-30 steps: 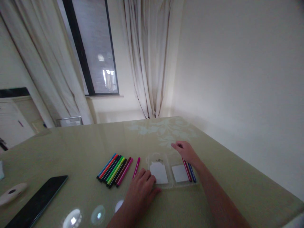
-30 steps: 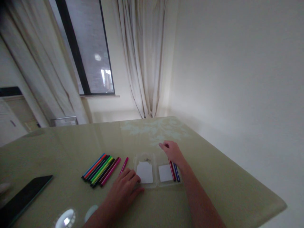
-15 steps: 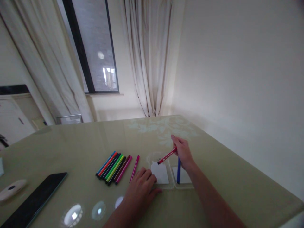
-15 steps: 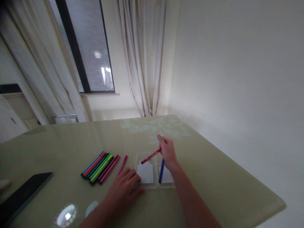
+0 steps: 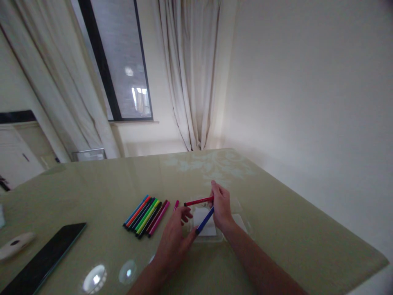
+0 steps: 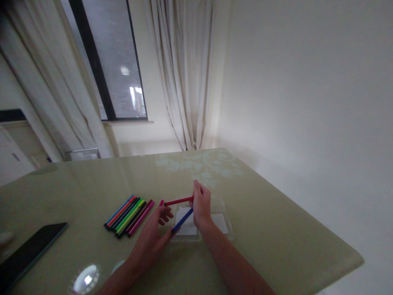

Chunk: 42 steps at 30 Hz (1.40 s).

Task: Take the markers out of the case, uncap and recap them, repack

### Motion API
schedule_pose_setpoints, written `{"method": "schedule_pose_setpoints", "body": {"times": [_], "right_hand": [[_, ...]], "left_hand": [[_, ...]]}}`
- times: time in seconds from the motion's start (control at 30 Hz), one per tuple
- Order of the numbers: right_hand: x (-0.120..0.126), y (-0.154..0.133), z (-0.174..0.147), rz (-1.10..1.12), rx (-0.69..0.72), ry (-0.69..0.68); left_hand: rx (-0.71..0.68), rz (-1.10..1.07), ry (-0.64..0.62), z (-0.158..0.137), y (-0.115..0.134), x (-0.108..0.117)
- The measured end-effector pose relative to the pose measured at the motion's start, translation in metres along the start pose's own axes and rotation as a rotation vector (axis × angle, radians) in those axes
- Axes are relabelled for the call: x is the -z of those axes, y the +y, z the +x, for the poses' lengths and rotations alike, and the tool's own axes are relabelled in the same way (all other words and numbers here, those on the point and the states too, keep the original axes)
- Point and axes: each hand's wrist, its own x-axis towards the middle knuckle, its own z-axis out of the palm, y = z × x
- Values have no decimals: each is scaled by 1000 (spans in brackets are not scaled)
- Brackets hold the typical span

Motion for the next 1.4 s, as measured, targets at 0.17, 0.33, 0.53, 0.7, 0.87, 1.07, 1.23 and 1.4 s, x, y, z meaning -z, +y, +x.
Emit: {"method": "schedule_pose_setpoints", "body": {"times": [0.17,0.33,0.53,0.7,0.87,1.07,1.23,1.4], "right_hand": [[3,3,4,-29,53,42],[5,8,5,-71,77,56],[5,9,4,-119,109,23],[4,9,2,-162,106,-15],[5,10,2,-157,89,-54],[4,5,0,-102,3,-129],[3,0,-3,-98,-60,-227],[1,-3,-10,-261,138,-227]], "left_hand": [[31,-158,45,3,6,1],[32,-136,91,4,13,4],[15,-132,121,4,15,6],[-19,-159,87,5,13,7],[-41,-122,91,7,8,7],[14,-153,81,7,7,8],[29,-182,30,8,12,11],[-107,16,17,2,12,9]]}}
